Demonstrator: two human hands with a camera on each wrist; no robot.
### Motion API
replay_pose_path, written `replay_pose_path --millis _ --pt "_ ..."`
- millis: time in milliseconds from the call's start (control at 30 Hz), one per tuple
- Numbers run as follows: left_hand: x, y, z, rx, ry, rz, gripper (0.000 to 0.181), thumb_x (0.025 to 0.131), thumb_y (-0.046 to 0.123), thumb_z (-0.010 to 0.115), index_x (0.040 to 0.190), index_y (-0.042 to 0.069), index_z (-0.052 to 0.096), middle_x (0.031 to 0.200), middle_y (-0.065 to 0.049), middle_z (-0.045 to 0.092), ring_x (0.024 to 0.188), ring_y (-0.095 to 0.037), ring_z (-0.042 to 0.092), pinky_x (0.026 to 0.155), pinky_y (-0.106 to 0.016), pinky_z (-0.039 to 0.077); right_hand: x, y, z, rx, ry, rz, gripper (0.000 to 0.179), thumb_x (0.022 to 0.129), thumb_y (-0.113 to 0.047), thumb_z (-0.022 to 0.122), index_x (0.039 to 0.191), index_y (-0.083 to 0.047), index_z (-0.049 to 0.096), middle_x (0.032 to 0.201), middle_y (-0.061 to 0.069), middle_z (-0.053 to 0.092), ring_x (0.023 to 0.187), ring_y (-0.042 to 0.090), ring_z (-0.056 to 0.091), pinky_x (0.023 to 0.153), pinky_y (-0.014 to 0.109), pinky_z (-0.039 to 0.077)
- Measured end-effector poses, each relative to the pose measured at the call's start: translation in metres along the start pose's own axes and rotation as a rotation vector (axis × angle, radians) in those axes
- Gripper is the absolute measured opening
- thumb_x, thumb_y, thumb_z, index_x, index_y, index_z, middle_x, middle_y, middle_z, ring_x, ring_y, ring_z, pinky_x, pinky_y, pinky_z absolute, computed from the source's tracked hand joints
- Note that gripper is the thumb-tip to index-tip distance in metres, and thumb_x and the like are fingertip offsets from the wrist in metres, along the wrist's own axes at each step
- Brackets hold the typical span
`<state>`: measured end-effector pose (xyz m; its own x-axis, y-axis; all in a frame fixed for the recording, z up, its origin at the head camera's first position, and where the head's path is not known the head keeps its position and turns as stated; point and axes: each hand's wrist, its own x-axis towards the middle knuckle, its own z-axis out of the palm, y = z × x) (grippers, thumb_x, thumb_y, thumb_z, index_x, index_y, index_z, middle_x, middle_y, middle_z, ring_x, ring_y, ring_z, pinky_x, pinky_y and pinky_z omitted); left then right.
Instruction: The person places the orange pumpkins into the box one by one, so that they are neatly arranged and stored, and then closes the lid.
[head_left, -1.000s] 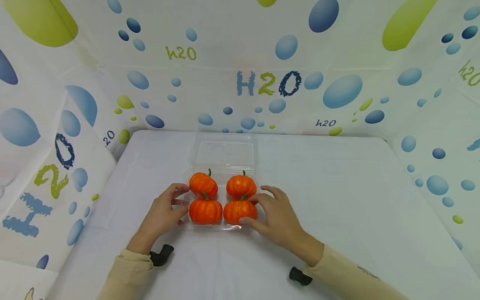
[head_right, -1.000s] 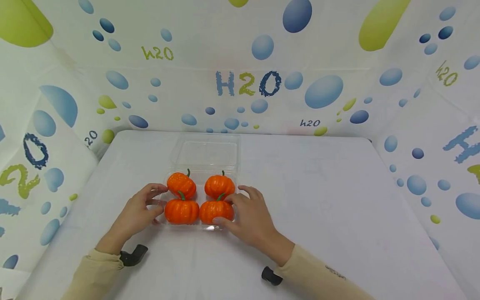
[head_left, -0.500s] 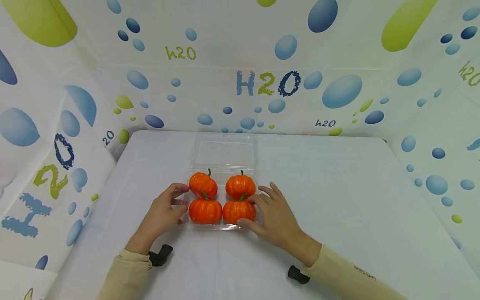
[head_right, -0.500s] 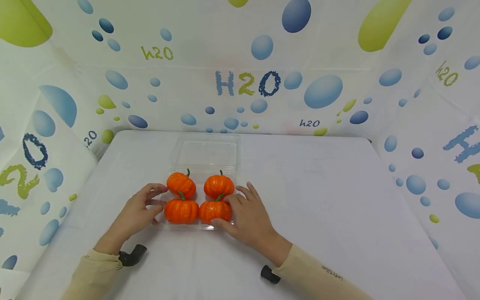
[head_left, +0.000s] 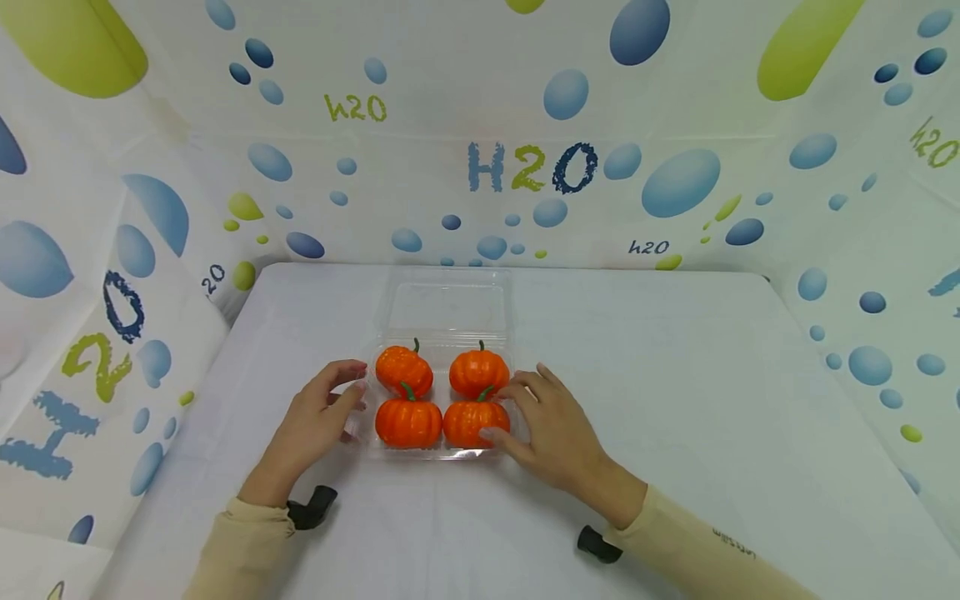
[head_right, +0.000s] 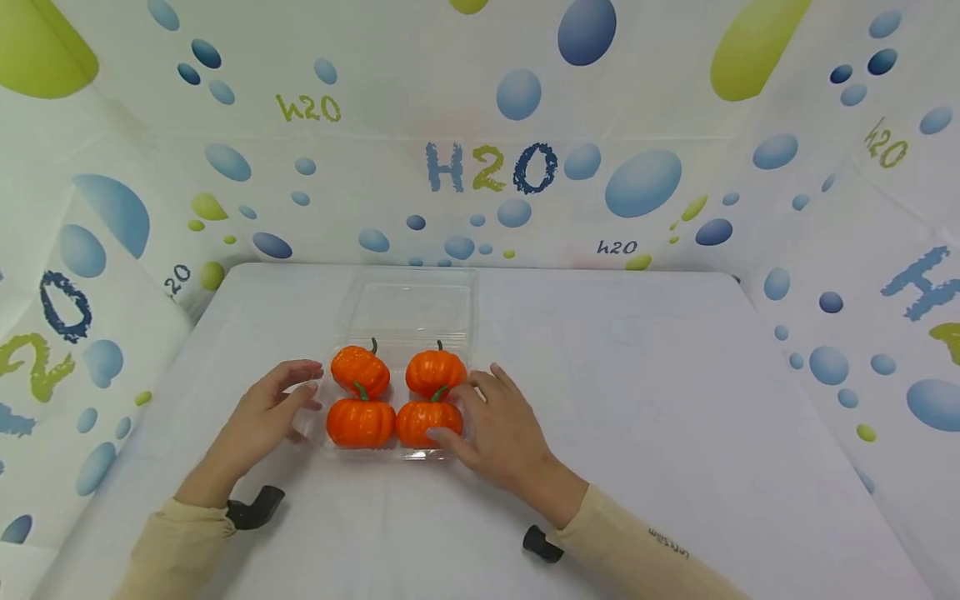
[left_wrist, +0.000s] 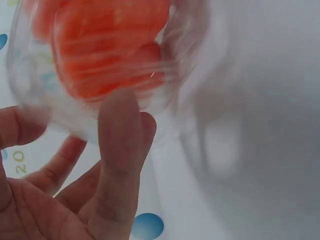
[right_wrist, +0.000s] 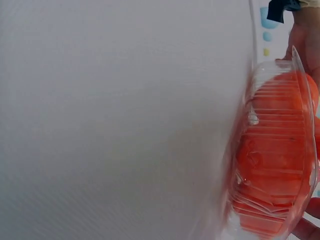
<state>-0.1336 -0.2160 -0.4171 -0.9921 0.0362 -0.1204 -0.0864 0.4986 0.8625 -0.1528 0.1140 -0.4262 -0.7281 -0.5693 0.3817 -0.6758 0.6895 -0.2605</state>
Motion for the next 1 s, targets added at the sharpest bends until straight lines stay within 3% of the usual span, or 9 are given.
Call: replay_pose_path --millis 200,333,433,633,833,1000 --pt "0.005 0.007 -0.013 0.125 0.077 0.021 0.066 0.104 0.055 0.044 0.148 0.007 0.043 0.146 -0.022 0.050 0.111 -0.038 0.061 0.066 -0.036 0.060 0.007 0.004 -0.008 -0.010 0.046 0.002 0.052 0.096 -0.057 0.058 0.112 -0.008 0.067 0.115 0.007 0.063 0.115 0.025 0.058 0.119 0.046 0.029" --pt "0.010 0.017 -0.023 0.239 0.135 0.045 0.067 0.103 0.058 0.040 0.149 0.008 0.044 0.143 -0.021 0.053 0.117 -0.043 0.056 0.080 -0.051 0.057 0.017 0.007 -0.019 0.012 0.052 0.035 0.052 0.095 -0.053 0.059 0.120 -0.007 0.064 0.122 0.007 0.062 0.119 0.025 0.056 0.115 0.046 0.036" --pt "0.016 0.028 -0.031 0.272 0.165 0.085 0.067 0.104 0.057 0.038 0.149 0.008 0.044 0.146 -0.020 0.051 0.122 -0.045 0.053 0.089 -0.061 0.051 0.027 0.011 -0.029 0.098 0.046 0.062 0.052 0.097 -0.049 0.060 0.128 -0.007 0.061 0.133 0.008 0.057 0.126 0.024 0.052 0.110 0.046 0.042" --pt "0.028 0.060 -0.045 0.239 0.218 0.197 0.063 0.105 0.054 0.040 0.150 0.010 0.046 0.145 -0.015 0.053 0.125 -0.039 0.052 0.097 -0.060 0.045 0.059 0.021 -0.051 0.330 0.074 0.084 0.058 0.099 -0.041 0.062 0.145 -0.008 0.047 0.150 0.005 0.045 0.138 0.020 0.043 0.113 0.044 0.039" --pt "0.037 0.093 -0.051 0.181 0.263 0.309 0.060 0.105 0.051 0.043 0.151 0.013 0.046 0.146 -0.013 0.054 0.132 -0.035 0.048 0.103 -0.058 0.041 0.091 0.025 -0.072 0.460 0.215 0.063 0.059 0.100 -0.039 0.060 0.148 -0.007 0.044 0.149 0.005 0.046 0.139 0.019 0.041 0.116 0.041 0.034" --pt "0.051 0.105 -0.051 0.114 0.270 0.380 0.060 0.104 0.050 0.046 0.156 0.021 0.039 0.151 -0.009 0.050 0.136 -0.032 0.046 0.107 -0.057 0.038 0.110 0.030 -0.079 0.626 0.310 0.050 0.054 0.102 -0.029 0.058 0.147 -0.003 0.043 0.148 0.007 0.047 0.137 0.019 0.045 0.117 0.038 0.033"
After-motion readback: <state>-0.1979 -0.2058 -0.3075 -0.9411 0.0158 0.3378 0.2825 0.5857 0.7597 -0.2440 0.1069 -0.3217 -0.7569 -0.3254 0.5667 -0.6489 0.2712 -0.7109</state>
